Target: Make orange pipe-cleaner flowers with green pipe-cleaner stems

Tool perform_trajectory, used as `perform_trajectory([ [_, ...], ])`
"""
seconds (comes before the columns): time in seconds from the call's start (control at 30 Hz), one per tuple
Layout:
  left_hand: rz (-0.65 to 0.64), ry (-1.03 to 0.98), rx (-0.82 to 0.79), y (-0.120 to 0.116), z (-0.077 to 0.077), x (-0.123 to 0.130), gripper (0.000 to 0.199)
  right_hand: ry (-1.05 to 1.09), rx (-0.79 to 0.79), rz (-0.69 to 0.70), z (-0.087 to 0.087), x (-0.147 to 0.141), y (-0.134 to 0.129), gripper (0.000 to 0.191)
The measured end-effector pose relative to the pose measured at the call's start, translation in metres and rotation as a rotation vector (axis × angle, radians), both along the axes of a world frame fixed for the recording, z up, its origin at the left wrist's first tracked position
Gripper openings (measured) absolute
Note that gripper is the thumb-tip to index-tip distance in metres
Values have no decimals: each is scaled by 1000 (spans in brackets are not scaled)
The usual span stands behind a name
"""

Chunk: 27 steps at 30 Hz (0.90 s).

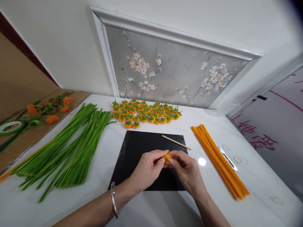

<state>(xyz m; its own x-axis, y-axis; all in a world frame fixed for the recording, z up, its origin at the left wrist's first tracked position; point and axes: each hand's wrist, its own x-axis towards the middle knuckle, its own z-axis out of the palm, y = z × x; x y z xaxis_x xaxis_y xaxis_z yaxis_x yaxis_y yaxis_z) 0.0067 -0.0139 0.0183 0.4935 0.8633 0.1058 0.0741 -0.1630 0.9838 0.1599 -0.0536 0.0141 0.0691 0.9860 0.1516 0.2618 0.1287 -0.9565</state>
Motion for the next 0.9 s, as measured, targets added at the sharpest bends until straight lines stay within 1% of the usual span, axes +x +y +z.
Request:
perform_trajectory([
  [0.07, -4, -9, -2, 0, 2, 0, 30, 3, 2, -9, -2, -1, 0, 16],
  [0.1, 5, 11, 13, 0, 3, 0, 30, -36, 20, -22, -3, -2, 0, 16],
  [0.2, 46, 118, 107, -1, 5, 0, 31, -288, 159, -94, -4, -6, -2, 17],
  [0.27, 64, 179, 158, -2, 5, 0, 32, -454, 264, -116, -5, -9, -4, 19],
  [0.37, 84, 242, 172, -3, 4, 1, 32, -583, 352, -106, -6, -11, -5, 19],
  [0.43, 103, 257, 154, -3, 2, 1, 32, -601, 364, -113, -6, -11, -5, 19],
  [0.53, 114, 230, 97, -2, 1, 1, 33, -579, 359, -112, -5, -10, -4, 19],
  [0.7, 72, 184, 40, -1, 2, 0, 19, -550, 345, -93, -4, -8, -2, 19],
  [0.77, 54, 153, 27, 0, 0, 0, 18, -527, 336, -83, -5, -7, -1, 21],
  [0.83, 48, 107, -7, 1, -2, 1, 19, -506, 321, -97, -7, -6, 0, 22],
  [0.9, 50, 64, -54, 1, -4, 2, 20, -501, 307, -139, -8, -5, 0, 22],
])
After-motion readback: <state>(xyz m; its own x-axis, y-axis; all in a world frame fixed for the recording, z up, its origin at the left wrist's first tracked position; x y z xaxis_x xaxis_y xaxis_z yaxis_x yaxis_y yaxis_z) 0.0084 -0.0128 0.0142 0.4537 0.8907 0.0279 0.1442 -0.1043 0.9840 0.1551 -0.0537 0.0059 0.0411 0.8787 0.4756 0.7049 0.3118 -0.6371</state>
